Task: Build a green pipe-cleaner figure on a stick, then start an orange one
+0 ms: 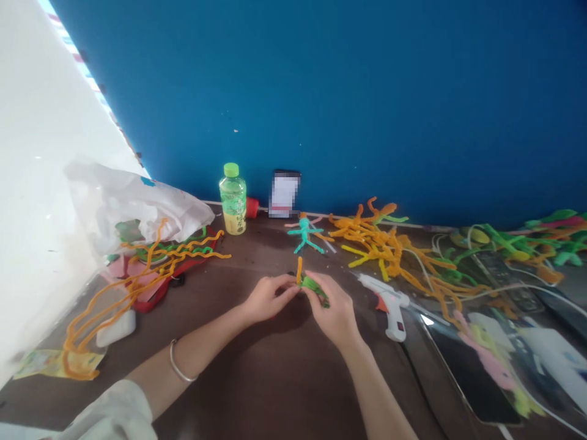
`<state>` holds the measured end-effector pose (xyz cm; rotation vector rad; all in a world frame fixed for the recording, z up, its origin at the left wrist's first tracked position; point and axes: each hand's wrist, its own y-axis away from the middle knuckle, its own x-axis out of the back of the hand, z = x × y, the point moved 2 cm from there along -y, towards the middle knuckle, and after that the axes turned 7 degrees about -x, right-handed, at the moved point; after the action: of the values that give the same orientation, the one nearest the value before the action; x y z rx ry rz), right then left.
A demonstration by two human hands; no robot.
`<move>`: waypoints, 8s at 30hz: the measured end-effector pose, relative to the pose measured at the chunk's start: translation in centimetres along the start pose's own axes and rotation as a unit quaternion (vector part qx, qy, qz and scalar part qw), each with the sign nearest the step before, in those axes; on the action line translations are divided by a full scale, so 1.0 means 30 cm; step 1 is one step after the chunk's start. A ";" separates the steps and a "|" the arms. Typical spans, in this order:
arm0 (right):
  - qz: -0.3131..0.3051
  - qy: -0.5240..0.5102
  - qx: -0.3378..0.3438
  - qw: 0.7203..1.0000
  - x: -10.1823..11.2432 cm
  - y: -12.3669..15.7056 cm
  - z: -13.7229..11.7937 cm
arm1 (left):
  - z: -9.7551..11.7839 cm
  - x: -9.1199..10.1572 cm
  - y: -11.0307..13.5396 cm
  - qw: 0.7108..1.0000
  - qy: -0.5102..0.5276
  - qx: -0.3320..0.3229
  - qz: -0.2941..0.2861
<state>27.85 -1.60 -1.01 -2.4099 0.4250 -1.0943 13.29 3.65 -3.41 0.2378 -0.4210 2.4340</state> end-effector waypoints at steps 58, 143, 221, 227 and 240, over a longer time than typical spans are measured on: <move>0.113 0.138 -0.003 0.984 -0.073 0.041 -0.059 | -0.037 -0.035 -0.012 0.946 0.284 0.117 0.103; -0.005 -0.232 -0.185 0.955 -0.069 0.031 -0.023 | 0.004 -0.035 0.017 0.996 0.038 -0.034 0.079; 0.028 0.059 0.041 0.997 -0.045 0.034 -0.045 | -0.029 -0.032 0.003 0.979 0.140 0.085 0.120; 0.027 0.038 0.046 0.998 -0.052 0.031 -0.051 | -0.039 -0.043 0.000 0.965 0.192 0.121 0.130; 0.018 -0.002 -0.010 1.000 -0.019 0.004 -0.033 | -0.038 -0.037 0.002 0.953 0.283 0.079 0.079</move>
<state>26.71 -1.72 -0.86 -2.4130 0.4771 -1.0736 14.03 3.37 -4.79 -0.4390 0.0124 2.5506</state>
